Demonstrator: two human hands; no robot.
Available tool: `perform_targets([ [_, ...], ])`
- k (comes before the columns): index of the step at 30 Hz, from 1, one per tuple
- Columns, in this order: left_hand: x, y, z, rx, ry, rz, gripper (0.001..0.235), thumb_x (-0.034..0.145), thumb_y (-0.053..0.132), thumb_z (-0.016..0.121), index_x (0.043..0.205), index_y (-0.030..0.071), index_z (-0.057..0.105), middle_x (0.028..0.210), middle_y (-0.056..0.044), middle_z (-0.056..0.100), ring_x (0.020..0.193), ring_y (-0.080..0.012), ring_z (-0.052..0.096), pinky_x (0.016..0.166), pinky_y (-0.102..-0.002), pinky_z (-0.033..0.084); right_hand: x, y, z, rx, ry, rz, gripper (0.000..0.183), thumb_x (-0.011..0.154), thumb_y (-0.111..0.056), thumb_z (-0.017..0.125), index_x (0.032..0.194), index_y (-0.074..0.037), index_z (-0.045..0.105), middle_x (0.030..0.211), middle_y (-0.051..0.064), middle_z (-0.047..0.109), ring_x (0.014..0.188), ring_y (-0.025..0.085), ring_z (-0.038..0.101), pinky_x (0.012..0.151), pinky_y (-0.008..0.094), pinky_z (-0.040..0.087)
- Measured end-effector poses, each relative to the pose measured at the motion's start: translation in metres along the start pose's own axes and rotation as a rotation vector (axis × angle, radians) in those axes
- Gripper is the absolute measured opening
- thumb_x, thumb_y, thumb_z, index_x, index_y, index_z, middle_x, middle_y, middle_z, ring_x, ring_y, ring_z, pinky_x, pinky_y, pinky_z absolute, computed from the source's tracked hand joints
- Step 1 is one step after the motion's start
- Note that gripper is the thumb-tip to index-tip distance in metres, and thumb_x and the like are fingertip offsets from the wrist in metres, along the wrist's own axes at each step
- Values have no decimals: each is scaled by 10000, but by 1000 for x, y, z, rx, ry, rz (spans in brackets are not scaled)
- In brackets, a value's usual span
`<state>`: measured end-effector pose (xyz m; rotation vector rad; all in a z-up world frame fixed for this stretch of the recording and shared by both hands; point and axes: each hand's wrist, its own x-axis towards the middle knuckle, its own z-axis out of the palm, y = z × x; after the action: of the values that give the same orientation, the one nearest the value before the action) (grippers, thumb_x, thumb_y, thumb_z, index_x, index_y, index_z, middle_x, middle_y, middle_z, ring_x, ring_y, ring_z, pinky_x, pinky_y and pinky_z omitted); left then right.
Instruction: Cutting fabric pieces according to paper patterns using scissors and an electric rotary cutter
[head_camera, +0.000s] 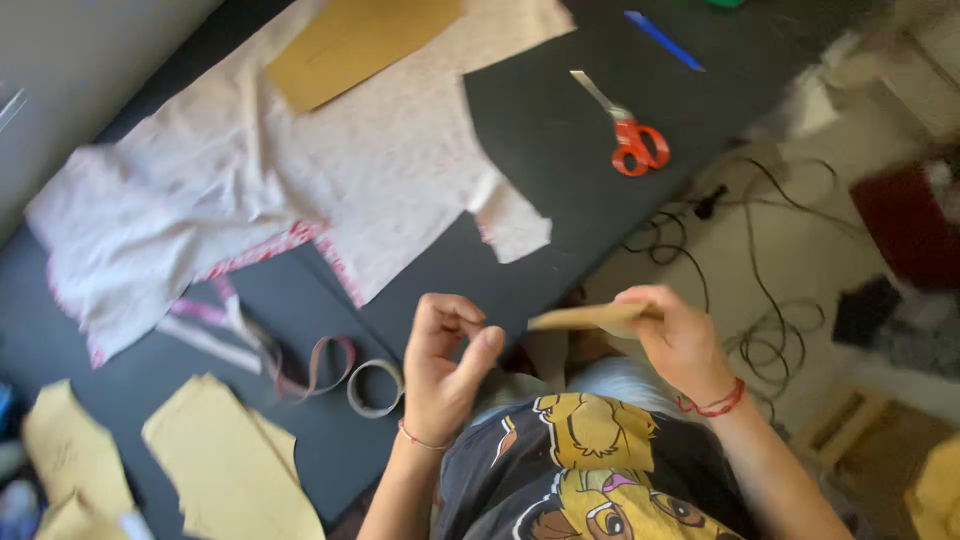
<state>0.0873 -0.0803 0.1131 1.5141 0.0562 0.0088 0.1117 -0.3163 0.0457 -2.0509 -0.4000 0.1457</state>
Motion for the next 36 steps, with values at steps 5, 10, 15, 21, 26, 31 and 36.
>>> perform_targets([
  [5, 12, -3, 78, -32, -24, -19, 126, 815, 139, 554, 796, 97, 438, 577, 25, 402, 487, -31, 349, 436, -159, 280, -120, 65, -65, 101, 658, 618, 193, 755, 16, 365, 943, -24, 375, 922, 110, 508, 763, 174, 489, 659, 265, 387],
  [10, -17, 6, 161, 43, -332, 50, 84, 822, 97, 538, 842, 66, 463, 558, 7, 420, 491, -55, 390, 490, -170, 342, -255, 129, -116, 391, 1302, 789, 479, 739, -63, 599, 1173, -25, 398, 923, 128, 596, 805, 168, 581, 666, 327, 472],
  [15, -43, -15, 230, 114, -363, -4, 101, 820, 143, 553, 832, 75, 480, 589, 5, 450, 523, -67, 407, 508, -179, 352, -377, 206, -172, 212, 1588, 699, 398, 707, 58, 587, 1065, -62, 462, 993, 143, 610, 858, 154, 610, 702, 258, 508],
  [21, -72, -26, 314, 149, -273, -45, 49, 805, 89, 558, 839, 77, 524, 650, 15, 456, 586, -54, 406, 546, -179, 354, -553, 356, -271, -221, 1496, 746, 422, 709, 31, 689, 1089, -59, 529, 994, 64, 581, 895, 128, 552, 776, 231, 453],
  [26, -88, -14, 333, 297, -418, 63, 118, 791, 146, 591, 891, 88, 570, 633, 43, 492, 592, -54, 459, 580, -188, 389, -563, 364, -327, -496, 1389, 866, 286, 824, -59, 612, 1065, 38, 493, 1068, 203, 588, 965, 268, 585, 762, 333, 471],
  [31, -102, -15, 292, 331, -202, -34, 115, 803, 147, 571, 894, 78, 566, 575, 59, 427, 504, -43, 362, 456, -188, 319, -460, 346, -324, -776, 962, 892, 557, 874, -74, 671, 1241, 146, 314, 1216, 328, 344, 1119, 431, 304, 937, 415, 200],
  [36, -114, -6, 222, 334, 93, -86, 99, 805, 140, 566, 884, 80, 568, 564, 56, 436, 503, -52, 362, 507, -193, 343, -252, 280, -215, -737, 641, 186, 376, 723, -53, 611, 1089, 33, 622, 1047, 198, 601, 936, 360, 519, 842, 417, 366],
])
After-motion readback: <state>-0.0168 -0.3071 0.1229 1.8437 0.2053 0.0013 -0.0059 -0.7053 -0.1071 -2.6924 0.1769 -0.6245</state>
